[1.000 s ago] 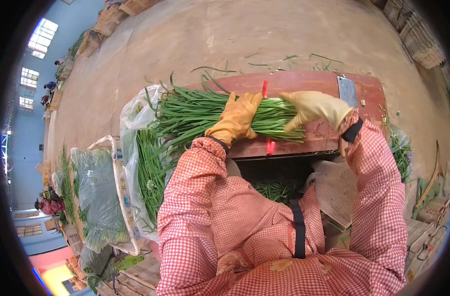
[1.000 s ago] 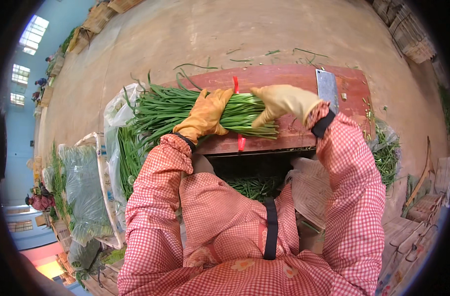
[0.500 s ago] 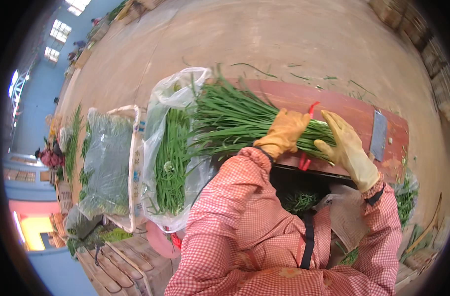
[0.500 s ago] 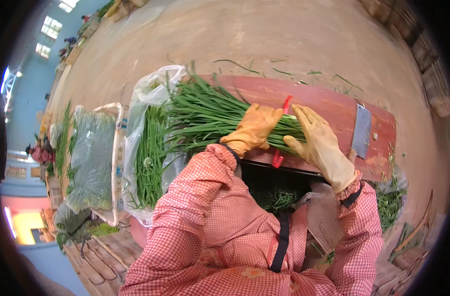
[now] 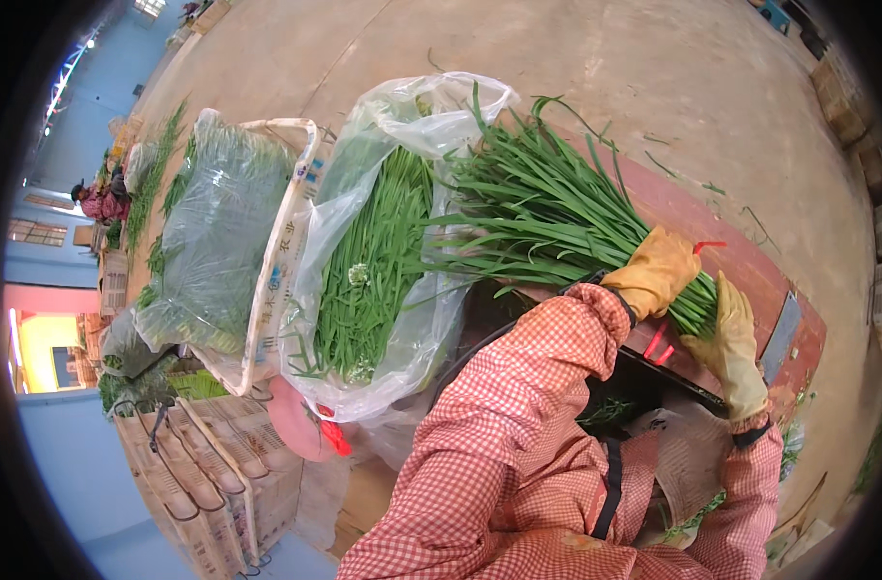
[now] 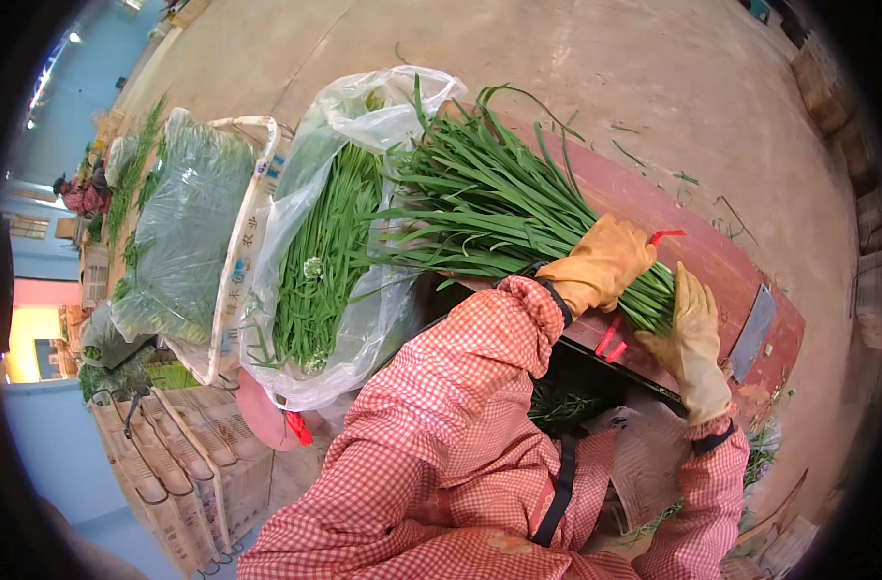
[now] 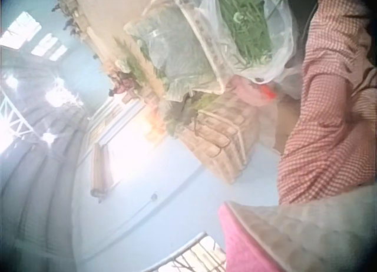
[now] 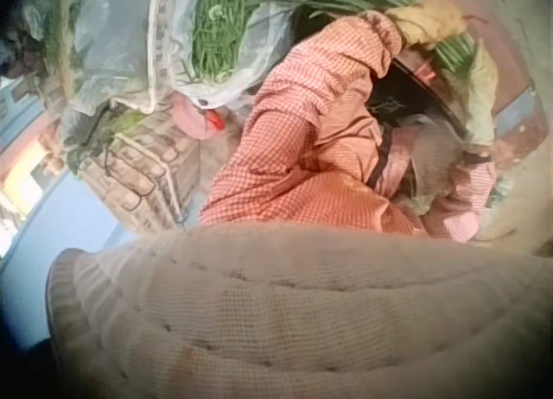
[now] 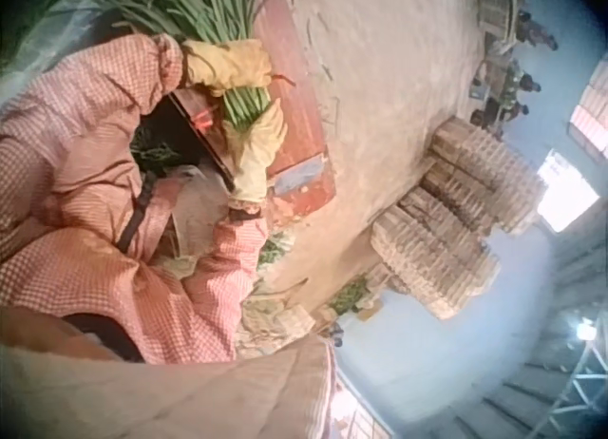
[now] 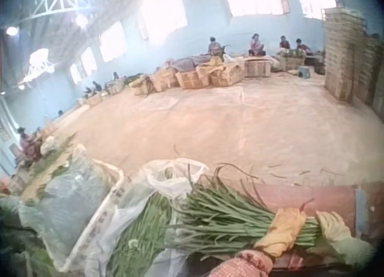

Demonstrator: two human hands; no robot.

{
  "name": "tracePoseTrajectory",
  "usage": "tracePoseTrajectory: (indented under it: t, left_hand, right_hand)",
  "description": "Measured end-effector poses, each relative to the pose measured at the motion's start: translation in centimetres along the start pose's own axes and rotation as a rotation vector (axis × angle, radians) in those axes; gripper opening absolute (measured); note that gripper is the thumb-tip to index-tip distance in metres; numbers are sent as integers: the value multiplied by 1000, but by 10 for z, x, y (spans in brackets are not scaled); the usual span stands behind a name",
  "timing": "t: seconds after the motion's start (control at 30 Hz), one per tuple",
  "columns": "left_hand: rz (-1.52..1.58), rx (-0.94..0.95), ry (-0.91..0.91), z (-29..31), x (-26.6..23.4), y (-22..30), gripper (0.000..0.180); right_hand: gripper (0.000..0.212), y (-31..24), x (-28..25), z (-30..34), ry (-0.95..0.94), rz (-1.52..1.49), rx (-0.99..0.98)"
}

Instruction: The person gathers a bunch of green onions, aligns them by hand, wraps a red tie around the stalks to secure them, and places the bundle into a large plastic-lined basket.

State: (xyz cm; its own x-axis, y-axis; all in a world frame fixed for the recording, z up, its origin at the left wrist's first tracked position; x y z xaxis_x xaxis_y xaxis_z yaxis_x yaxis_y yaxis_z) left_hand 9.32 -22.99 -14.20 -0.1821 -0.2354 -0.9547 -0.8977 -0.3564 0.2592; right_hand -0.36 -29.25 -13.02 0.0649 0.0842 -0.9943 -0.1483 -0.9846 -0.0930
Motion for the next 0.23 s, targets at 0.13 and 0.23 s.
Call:
tracePoseTrajectory:
  t: [0.13, 0.23]
  left_hand:
    - [-1, 8, 64, -13, 11, 11, 32]
    - [13, 35, 12, -24, 28, 17, 35]
  right_hand:
    - [123, 0, 1, 0, -12, 14, -32]
    - [120, 16, 17, 10, -1, -135, 51]
Point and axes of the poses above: each hand's wrist, its own z-axis away from the middle knuckle, its own x-axis out of the palm, y = z × x, the point moved 10 cm from there along -z, towards the middle knuckle, and after that the axes turned 8 degrees about y, right-handed, at the moved point
